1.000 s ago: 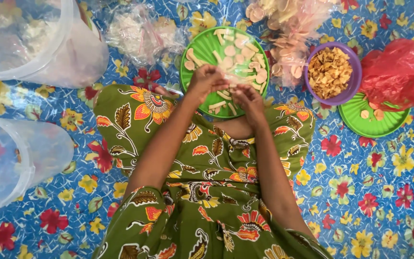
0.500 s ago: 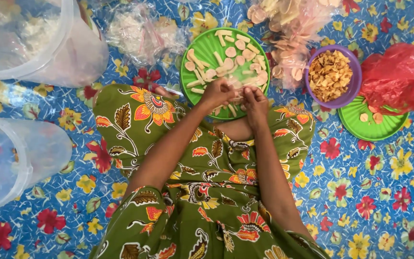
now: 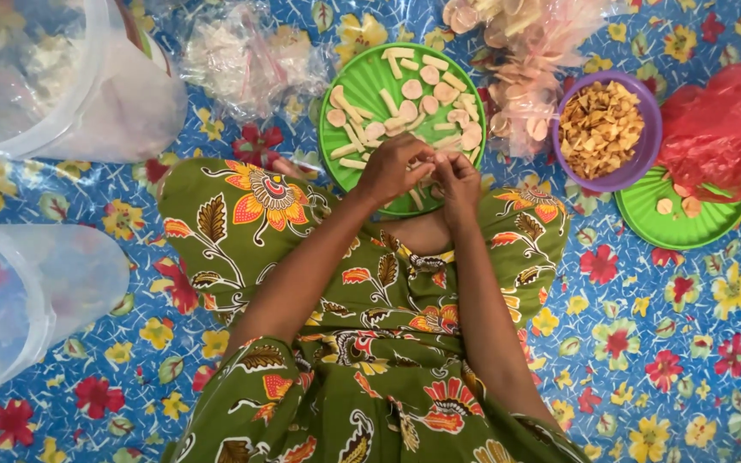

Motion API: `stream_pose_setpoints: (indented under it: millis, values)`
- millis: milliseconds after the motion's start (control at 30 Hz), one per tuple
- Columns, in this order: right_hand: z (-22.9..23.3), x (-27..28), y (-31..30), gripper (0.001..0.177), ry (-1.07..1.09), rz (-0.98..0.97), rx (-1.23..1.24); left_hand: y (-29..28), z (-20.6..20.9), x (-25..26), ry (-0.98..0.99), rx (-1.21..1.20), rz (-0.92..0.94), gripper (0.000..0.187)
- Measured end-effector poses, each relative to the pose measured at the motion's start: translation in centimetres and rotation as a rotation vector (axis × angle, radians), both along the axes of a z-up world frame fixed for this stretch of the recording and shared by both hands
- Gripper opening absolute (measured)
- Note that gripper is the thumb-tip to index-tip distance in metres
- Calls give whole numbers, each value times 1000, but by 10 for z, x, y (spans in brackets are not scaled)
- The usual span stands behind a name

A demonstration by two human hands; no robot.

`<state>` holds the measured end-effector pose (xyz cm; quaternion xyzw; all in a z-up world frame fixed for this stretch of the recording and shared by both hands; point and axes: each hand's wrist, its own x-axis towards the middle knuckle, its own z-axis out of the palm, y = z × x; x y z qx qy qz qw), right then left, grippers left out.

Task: Packaging small round snacks from a plate into a plastic bag

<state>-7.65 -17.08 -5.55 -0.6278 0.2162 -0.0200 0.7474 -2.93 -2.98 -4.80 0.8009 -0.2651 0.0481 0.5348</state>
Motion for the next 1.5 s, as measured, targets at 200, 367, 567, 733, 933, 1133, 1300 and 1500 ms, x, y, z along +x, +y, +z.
stream_pose_setpoints:
  millis: [200, 367, 567, 733, 933, 1133, 1300, 1500]
  values:
    - [13, 2, 5, 14, 17, 0, -18, 3, 13, 1, 92, 82, -40, 10]
    - [-10, 5, -1, 13, 13, -26, -28, 1, 6, 0, 110, 133, -21, 10]
    - [-13, 5, -2, 15, -31, -52, -52, 2, 13, 2, 118, 89, 52, 10]
    - [-24, 6, -9, 16, -70, -89, -119, 3, 6, 8, 60, 85, 144, 10]
    - [-5, 0, -4, 26, -317, -222, -239, -1, 22, 3, -130, -25, 127, 10]
    - [44, -8, -2, 12, -683, -95, -779, -4, 43, -8, -290, 7, 208, 12]
    - [-15, -7, -25, 14, -460, 55, -688, -3, 37, -12, -360, 62, 144, 12]
    - [69, -24, 5, 17, -309, 165, -331, 24, 54, 2, -219, -16, 186, 22]
